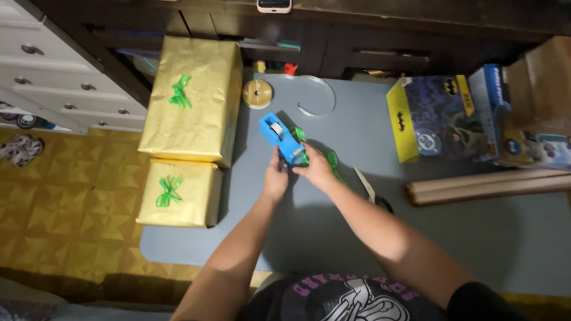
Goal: The person places a Batman-themed box on a sheet of wrapping paper, folds the paper around the box, and secures it with tape. They then place a green ribbon on top of a previously wrapped gold gift.
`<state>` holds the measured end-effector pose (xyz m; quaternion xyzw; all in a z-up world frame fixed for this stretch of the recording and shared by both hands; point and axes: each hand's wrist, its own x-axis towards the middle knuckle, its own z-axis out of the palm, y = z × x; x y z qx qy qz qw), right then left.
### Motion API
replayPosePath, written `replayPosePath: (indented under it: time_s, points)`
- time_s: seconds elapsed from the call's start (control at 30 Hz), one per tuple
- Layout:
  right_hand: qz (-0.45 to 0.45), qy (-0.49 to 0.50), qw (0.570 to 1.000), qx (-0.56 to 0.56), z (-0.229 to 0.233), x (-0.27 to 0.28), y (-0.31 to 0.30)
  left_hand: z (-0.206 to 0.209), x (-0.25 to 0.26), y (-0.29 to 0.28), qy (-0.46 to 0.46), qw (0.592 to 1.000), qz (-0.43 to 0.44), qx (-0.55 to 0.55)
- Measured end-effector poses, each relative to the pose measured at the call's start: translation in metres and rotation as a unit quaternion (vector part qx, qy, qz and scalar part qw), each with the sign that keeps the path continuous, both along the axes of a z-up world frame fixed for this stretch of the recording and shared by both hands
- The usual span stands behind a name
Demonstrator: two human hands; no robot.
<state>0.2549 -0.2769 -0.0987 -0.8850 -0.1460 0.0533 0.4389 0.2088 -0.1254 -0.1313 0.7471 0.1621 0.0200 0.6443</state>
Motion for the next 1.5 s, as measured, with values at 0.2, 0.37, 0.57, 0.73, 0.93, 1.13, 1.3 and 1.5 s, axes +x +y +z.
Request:
replayPosePath:
  time_s: [0.2,0.37,0.57,0.73,0.93,1.13,1.3,1.5]
  points:
    - [-0.114,-0.144,0.981,-0.054,0.007,-0.013,0.028,-0.013,-0.013,-0.007,-0.077,0.992,-0.038,-0.093]
    - [-0.110,-0.185,0.975,-0.051,0.017,-0.020,0.029,-0.004,-0.015,-0.023,-0.073,0.960,0.007,-0.271]
    - [-0.178,-0.242,0.954,-0.022,0.034,-0.017,-0.003,0.018,0.003,-0.059,-0.174,0.965,-0.057,-0.186]
    - [-0.285,-0.240,0.927,-0.032,0.035,0.008,-0.056,0.029,0.048,-0.102,-0.135,0.973,-0.169,-0.085]
    - [-0.324,-0.222,0.918,-0.044,0.018,0.050,-0.103,0.006,0.101,-0.157,-0.078,0.962,-0.186,-0.185]
    - [-0.374,-0.130,0.918,-0.004,-0.012,0.073,-0.111,-0.014,0.130,-0.163,-0.067,0.964,-0.232,-0.109]
    - [-0.344,-0.093,0.934,0.027,-0.032,0.102,-0.128,0.021,0.114,-0.129,-0.087,0.978,-0.100,0.161]
    - [-0.261,-0.185,0.942,-0.103,-0.038,0.031,-0.102,0.064,0.035,-0.071,0.002,0.896,-0.164,0.413]
